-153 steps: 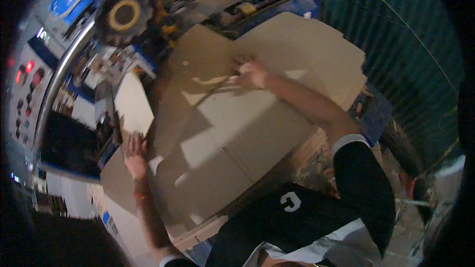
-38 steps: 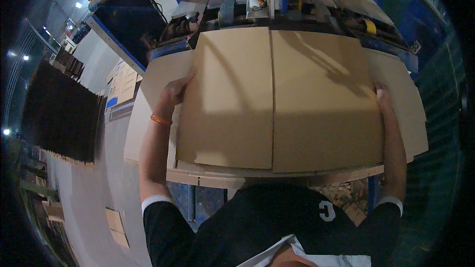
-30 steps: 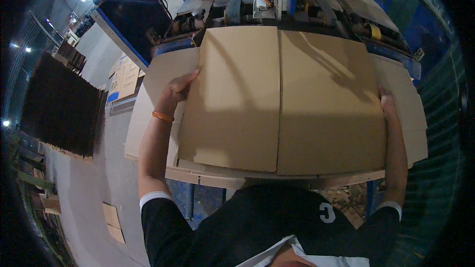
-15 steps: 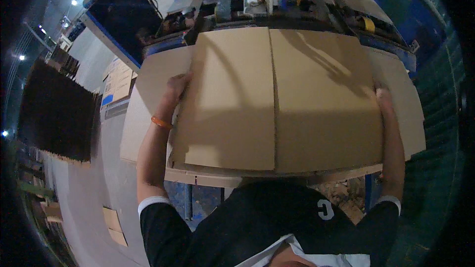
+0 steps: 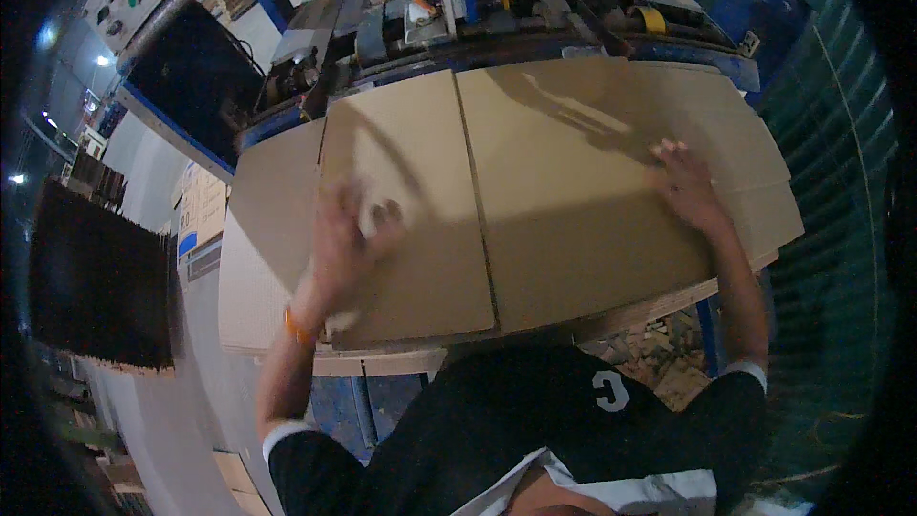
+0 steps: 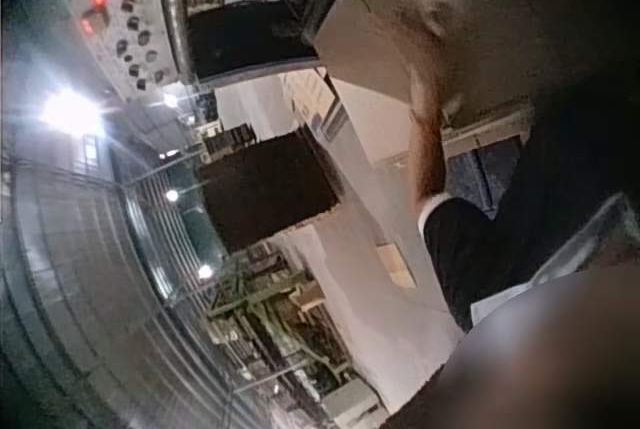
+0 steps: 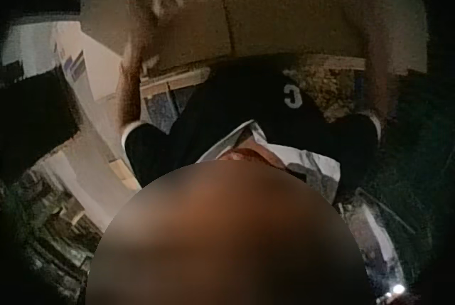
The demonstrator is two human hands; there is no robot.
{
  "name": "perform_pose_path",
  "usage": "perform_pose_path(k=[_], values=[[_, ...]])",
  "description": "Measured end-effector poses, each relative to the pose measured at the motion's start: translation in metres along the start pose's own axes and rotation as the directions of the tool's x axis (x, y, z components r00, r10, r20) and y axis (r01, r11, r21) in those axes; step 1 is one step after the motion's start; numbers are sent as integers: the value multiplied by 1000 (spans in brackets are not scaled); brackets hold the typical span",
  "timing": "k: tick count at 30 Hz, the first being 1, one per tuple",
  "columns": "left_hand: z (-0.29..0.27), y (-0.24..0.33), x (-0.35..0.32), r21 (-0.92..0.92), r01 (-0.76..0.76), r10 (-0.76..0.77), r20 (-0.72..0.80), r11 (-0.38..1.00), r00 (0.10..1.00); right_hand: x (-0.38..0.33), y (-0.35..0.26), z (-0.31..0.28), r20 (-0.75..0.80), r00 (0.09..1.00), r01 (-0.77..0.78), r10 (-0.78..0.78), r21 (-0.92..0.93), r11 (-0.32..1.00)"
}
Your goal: The person repeatedly picks up flat cardboard sheets from a stack and places them onto a machine feed table, aligning them by hand. The person continues this cycle throughout the clip, maintaining a neat stack on the table.
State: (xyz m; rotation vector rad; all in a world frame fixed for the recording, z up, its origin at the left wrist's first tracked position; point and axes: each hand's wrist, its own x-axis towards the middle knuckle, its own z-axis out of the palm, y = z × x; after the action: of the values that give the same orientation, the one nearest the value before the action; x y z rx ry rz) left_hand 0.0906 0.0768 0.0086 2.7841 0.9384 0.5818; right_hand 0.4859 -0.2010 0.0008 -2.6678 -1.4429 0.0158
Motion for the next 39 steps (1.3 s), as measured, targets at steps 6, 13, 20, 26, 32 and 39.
perform_pose_path(k=[6, 13, 20, 26, 32, 39], values=[[-13, 51, -79, -45, -245, 244, 379, 968, 893, -91, -23, -3, 162, 937, 302, -308, 62, 951], [-12, 42, -72, -35, -241, 237, 362, 970, 901, -72, -35, 9, 97, 951, 292, -293, 22, 956], [-6, 9, -62, 87, -211, 189, 215, 974, 958, -58, -45, 10, 82, 958, 275, -273, -17, 961], [-7, -14, -54, 248, -476, 475, 67, 844, 878, -39, -42, 12, 77, 951, 301, -299, -17, 953], [-7, -37, -26, 383, -538, 595, -38, 751, 803, 10, -42, 10, 70, 959, 277, -276, -4, 961], [37, -69, 63, 310, -396, 447, -111, 864, 888, 90, -46, 21, 15, 964, 261, -264, 96, 960]])
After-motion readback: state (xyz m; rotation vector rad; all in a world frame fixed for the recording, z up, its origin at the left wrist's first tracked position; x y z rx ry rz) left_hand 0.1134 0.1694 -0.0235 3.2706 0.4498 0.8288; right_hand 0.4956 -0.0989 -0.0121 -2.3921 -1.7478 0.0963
